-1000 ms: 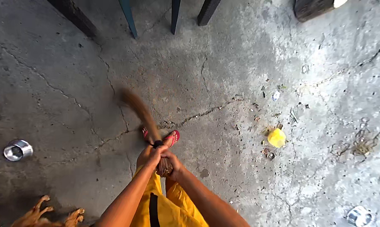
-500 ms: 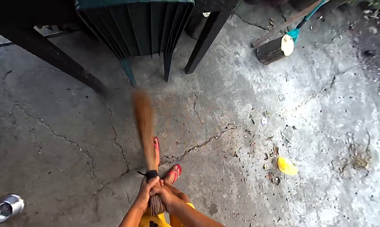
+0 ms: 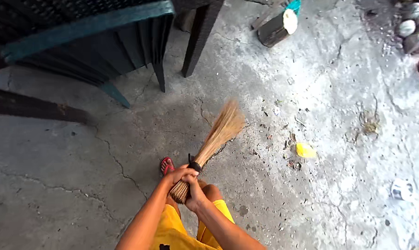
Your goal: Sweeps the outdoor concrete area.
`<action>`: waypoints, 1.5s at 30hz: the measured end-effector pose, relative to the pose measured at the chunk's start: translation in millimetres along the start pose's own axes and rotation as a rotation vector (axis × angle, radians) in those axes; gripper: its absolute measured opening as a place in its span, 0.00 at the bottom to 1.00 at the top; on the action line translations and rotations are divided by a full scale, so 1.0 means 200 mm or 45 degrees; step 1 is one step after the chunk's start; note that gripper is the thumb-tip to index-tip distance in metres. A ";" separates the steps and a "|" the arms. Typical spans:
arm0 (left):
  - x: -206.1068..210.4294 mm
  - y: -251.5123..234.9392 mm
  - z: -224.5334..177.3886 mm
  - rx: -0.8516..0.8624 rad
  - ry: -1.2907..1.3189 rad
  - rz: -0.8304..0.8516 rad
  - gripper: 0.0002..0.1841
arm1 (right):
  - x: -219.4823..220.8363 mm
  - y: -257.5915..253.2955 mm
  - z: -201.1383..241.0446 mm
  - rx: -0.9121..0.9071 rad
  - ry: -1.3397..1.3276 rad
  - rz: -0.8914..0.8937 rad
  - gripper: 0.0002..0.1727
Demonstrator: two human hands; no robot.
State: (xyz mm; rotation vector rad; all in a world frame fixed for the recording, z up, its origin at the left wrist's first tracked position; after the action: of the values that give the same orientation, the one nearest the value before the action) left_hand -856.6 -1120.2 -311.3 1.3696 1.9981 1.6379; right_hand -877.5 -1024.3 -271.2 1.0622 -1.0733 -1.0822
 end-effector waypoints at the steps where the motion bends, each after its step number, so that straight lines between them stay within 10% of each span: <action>1: 0.00 0.06 0.00 0.026 0.088 -0.055 0.25 | 0.00 0.03 0.03 0.065 0.073 0.080 0.15; 7: 0.29 -0.04 -0.11 0.021 0.240 -0.659 0.24 | -0.19 -0.04 0.39 0.217 0.319 0.339 0.14; 12: 0.65 -0.61 -0.47 -0.382 -0.703 -0.093 0.20 | -0.31 -0.20 0.72 -0.032 -0.603 -0.081 0.19; 16: 0.79 -0.77 -0.76 -0.227 -0.736 0.244 0.23 | -0.25 -0.20 1.00 -0.139 -0.690 -0.118 0.15; 21: 0.74 -0.71 -1.02 -0.077 -0.316 -0.101 0.32 | -0.18 -0.23 1.32 -0.058 -0.273 0.167 0.22; 26: 0.98 -1.15 -1.33 0.101 -0.175 -0.604 0.18 | -0.26 -0.54 1.97 0.093 0.022 0.258 0.15; 31: 1.26 -1.55 -1.75 -0.385 -1.007 -0.102 0.20 | -0.19 -0.57 2.27 -0.071 -0.858 -0.104 0.18; 35: 1.17 -1.44 -1.95 -0.100 -0.590 0.038 0.29 | -0.06 -0.52 2.41 -0.211 -0.562 0.041 0.24; 39: 1.10 -1.38 -2.12 0.104 -0.306 -0.287 0.33 | 0.05 -0.58 2.62 -0.115 -0.205 0.181 0.23; 45: 1.36 -1.87 -2.50 0.181 -0.105 -0.599 0.19 | -0.01 -0.84 3.40 0.028 0.113 0.221 0.18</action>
State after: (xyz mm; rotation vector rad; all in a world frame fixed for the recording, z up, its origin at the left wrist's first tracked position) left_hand -1529.7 -1222.9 -352.8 0.8903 2.2055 1.2316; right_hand -1567.6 -1126.6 -333.1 1.0054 -1.0866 -0.8787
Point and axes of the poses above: each hand's wrist, its own y-axis away from the middle knuckle, its own x-axis out of the palm, z = x × y, the point moved 2 cm from there along -y, towards the middle knuckle, and after that the axes turned 12 degrees about -z, right-handed, at the moved point
